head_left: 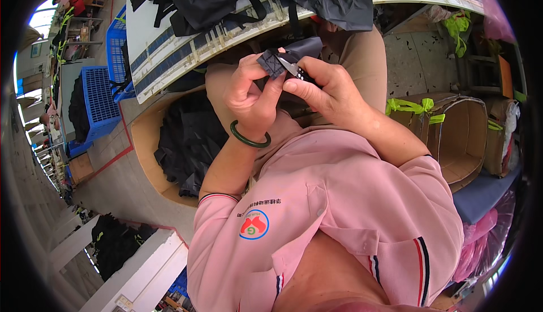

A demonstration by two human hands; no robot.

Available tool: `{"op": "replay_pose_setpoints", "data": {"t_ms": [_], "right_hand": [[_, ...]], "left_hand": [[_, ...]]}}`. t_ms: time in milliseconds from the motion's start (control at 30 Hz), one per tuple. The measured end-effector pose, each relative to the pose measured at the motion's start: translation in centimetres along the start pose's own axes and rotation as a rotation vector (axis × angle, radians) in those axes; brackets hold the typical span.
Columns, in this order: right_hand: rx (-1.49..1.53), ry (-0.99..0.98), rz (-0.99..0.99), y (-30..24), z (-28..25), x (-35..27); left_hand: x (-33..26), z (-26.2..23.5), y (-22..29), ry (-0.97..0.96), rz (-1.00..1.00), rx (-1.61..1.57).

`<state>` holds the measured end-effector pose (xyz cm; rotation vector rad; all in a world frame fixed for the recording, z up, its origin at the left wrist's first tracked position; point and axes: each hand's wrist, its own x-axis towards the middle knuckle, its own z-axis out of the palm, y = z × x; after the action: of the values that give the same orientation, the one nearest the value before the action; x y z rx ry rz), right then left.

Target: The person sits at a workbench and uses scissors to trim excess fabric from the edges of black textile pieces. They handle the items one at a time, cutting small strips and placing the finished pieces into a cardboard box.

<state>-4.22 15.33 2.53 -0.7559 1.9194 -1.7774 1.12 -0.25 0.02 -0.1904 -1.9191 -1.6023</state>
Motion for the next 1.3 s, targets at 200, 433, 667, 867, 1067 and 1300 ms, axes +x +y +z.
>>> {"op": "replay_pose_setpoints", "data": {"t_ms": [200, 433, 667, 867, 1067, 1300], "right_hand": [[-0.006, -0.003, -0.009, 0.1, -0.2, -0.2], [-0.045, 0.005, -0.022, -0.1, -0.4, -0.2], [0.109, -0.045, 0.179, -0.4, -1.2, -0.6], [-0.002, -0.234, 0.111, -0.8, -3.8, 0.2], [-0.250, -0.314, 0.073, -1.2, -4.7, 0.0], [-0.401, -0.301, -0.077, -1.0, -4.7, -0.1]], "left_hand": [[0.0, 0.1, 0.2, -0.010, -0.014, -0.025], [0.0, -0.1, 0.5, -0.057, 0.017, 0.013], [0.2, -0.4, 0.7, -0.095, -0.123, -0.146], [1.5, -1.8, 1.1, -0.249, -0.422, -0.420], [1.7, -2.6, 0.5, -0.414, -0.496, -0.511], [1.9, -2.7, 0.4, -0.503, -0.545, -0.523]]}}
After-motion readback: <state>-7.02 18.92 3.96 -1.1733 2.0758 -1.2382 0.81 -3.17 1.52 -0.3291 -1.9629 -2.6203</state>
